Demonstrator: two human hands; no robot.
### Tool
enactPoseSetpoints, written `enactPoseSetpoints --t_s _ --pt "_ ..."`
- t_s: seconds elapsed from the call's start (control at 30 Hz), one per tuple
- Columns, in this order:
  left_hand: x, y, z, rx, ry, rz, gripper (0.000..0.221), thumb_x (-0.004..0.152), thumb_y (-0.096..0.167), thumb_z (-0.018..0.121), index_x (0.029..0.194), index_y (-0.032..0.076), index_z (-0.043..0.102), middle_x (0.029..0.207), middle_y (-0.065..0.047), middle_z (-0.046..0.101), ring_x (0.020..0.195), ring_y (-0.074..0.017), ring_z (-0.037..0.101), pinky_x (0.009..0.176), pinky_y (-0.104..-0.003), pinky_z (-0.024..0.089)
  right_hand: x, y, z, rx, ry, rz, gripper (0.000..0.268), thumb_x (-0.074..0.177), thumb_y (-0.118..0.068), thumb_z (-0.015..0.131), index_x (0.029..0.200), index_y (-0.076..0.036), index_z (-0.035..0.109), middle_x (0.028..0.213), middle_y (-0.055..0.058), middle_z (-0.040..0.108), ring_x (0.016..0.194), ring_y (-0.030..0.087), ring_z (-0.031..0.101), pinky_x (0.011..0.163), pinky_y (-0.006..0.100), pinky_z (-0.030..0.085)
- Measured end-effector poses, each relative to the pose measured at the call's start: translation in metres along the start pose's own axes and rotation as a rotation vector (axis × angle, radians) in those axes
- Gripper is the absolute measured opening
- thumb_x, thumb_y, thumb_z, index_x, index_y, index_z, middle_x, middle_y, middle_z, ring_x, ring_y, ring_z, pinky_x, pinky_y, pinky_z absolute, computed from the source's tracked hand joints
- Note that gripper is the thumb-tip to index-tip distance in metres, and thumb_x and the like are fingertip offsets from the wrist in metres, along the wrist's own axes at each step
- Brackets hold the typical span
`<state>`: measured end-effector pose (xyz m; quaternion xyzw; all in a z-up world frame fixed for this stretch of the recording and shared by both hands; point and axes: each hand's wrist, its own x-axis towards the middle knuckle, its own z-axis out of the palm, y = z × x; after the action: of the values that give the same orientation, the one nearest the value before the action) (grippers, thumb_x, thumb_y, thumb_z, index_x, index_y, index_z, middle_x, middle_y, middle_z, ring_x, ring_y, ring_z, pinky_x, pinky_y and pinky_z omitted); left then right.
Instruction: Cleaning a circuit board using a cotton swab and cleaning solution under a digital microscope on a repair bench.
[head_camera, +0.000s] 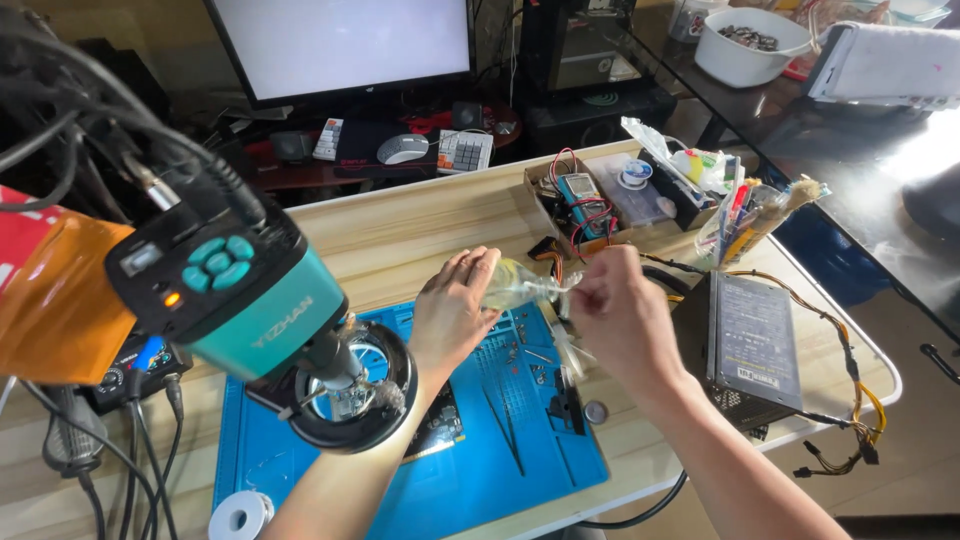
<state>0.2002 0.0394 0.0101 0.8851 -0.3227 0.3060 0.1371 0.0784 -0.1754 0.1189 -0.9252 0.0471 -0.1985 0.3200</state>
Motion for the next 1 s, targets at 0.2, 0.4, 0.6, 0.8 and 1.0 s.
enactPoseSetpoints --t_s 0.2,0.4,0.6,0.8,1.0 --pt "0.034 0.000 0.022 -0.264 -0.062 -0.310 0.095 0.075 0.037 0.096 0.159 0.019 0.057 0.142 -0.015 0.072 0.135 -0.0363 0.069 0.101 -0.055 0.063 -0.010 0.011 -0.017 0.366 0.335 -0.074 0.029 0.091 0.010 0.078 0.116 0.000 0.067 0.087 0.017 0.076 0.075 0.026 0.074 0.069 0.035 0.062" --pt "0.063 -0.020 0.073 -0.470 0.103 -0.565 0.086 0.071 0.044 0.099 0.144 0.015 0.064 0.139 -0.005 0.077 0.117 -0.0295 0.075 0.098 -0.044 0.061 -0.056 0.031 -0.007 0.833 0.348 0.108 0.033 0.102 0.007 0.072 0.136 0.008 0.071 0.104 0.017 0.077 0.088 0.020 0.076 0.083 0.025 0.065" --pt "0.082 -0.018 0.086 -0.542 -0.027 -0.841 0.090 0.068 0.052 0.099 0.145 0.024 0.063 0.130 -0.006 0.082 0.114 -0.0307 0.078 0.096 -0.042 0.063 -0.101 0.048 0.007 1.266 0.258 0.426 0.019 0.105 -0.002 0.070 0.120 0.008 0.076 0.096 0.016 0.073 0.085 0.028 0.068 0.076 0.036 0.055" --pt "0.084 -0.020 0.099 -0.504 -0.049 -0.797 0.090 0.069 0.054 0.097 0.145 0.022 0.062 0.131 -0.006 0.081 0.116 -0.0313 0.077 0.095 -0.044 0.062 -0.142 0.085 0.029 1.409 0.166 0.576 0.004 0.103 -0.001 0.070 0.100 0.001 0.069 0.091 0.014 0.067 0.078 0.026 0.057 0.070 0.038 0.046" --pt "0.045 -0.016 0.048 -0.566 -0.245 -0.770 0.127 0.078 0.061 0.092 0.174 0.010 0.026 0.176 -0.013 0.044 0.158 -0.0337 0.046 0.120 -0.047 0.045 -0.179 0.088 0.054 1.386 0.062 0.437 0.009 0.102 -0.008 0.075 0.101 0.000 0.072 0.085 0.020 0.074 0.069 0.029 0.070 0.060 0.038 0.052"
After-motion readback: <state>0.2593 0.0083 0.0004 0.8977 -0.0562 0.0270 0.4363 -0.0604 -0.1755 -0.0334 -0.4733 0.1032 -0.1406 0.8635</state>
